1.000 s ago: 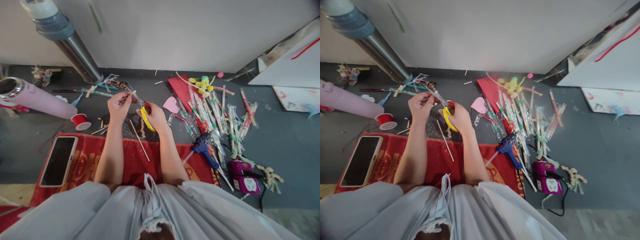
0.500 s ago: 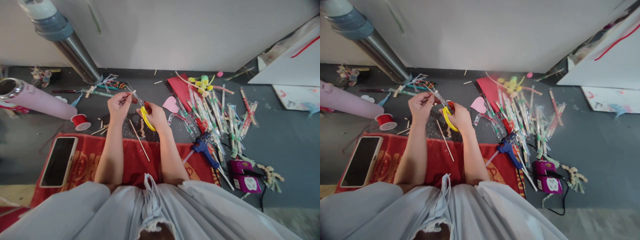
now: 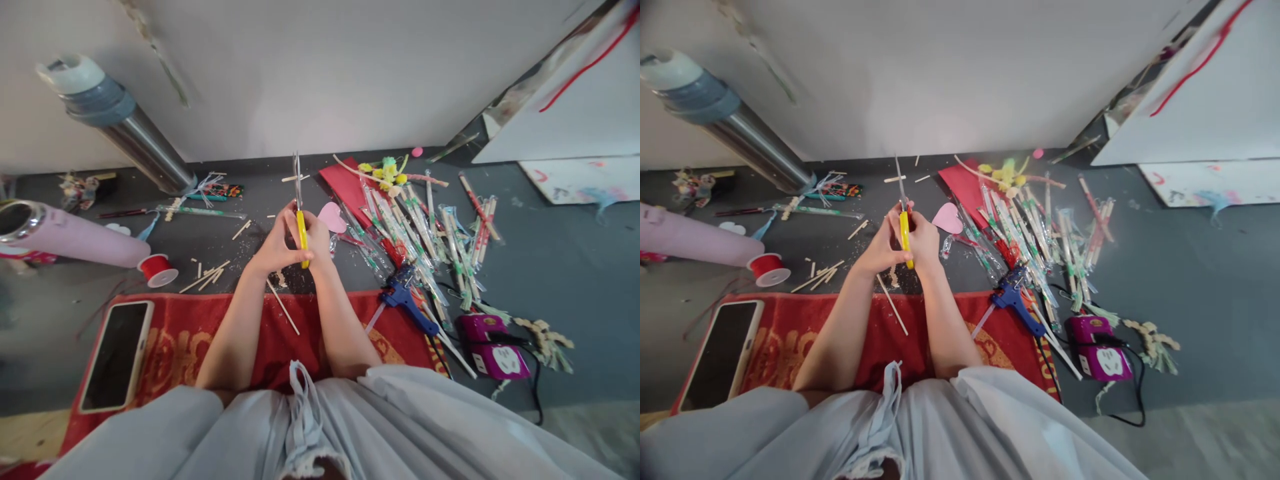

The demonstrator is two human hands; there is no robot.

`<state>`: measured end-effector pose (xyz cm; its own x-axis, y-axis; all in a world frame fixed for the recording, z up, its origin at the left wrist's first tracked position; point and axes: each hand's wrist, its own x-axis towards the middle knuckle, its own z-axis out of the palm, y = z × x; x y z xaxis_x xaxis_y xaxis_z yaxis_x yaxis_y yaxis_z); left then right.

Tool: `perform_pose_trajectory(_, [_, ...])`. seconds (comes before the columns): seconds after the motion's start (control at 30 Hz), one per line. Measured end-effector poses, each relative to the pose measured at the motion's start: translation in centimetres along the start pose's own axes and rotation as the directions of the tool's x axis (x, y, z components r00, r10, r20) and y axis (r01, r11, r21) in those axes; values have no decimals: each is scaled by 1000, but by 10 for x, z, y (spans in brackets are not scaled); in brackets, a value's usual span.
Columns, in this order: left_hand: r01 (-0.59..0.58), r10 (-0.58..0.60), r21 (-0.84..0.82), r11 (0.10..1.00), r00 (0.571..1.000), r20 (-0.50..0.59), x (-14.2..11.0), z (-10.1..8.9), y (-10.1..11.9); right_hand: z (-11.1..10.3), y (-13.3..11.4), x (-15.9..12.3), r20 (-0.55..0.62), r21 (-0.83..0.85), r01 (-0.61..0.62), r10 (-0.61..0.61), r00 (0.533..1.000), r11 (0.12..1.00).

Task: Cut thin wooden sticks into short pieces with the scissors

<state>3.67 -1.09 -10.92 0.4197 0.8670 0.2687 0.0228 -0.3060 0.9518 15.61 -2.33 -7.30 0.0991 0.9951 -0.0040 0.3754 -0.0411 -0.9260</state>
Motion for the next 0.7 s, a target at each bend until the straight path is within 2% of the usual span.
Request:
perform_pose_trajectory(0.17, [17,-16,-17,1000,1000,14,0,8,3,3,4,0,-25,134,17,-14,1000,991])
perform_pose_trajectory(0.33, [-1,0,-10,1000,996,-85,-1,7,-4,10,5,3,7,200,-59,59,998,978])
perform_pose_trajectory(0.47, [-34,37,26,999,991,-132,-1,9,-12,11,4,4,1,183,-119,120,993,976])
perform_pose_trajectory(0.7, [-114,122,71,991,984,-130,1,7,-15,9,3,0,-63,134,-38,47,997,990])
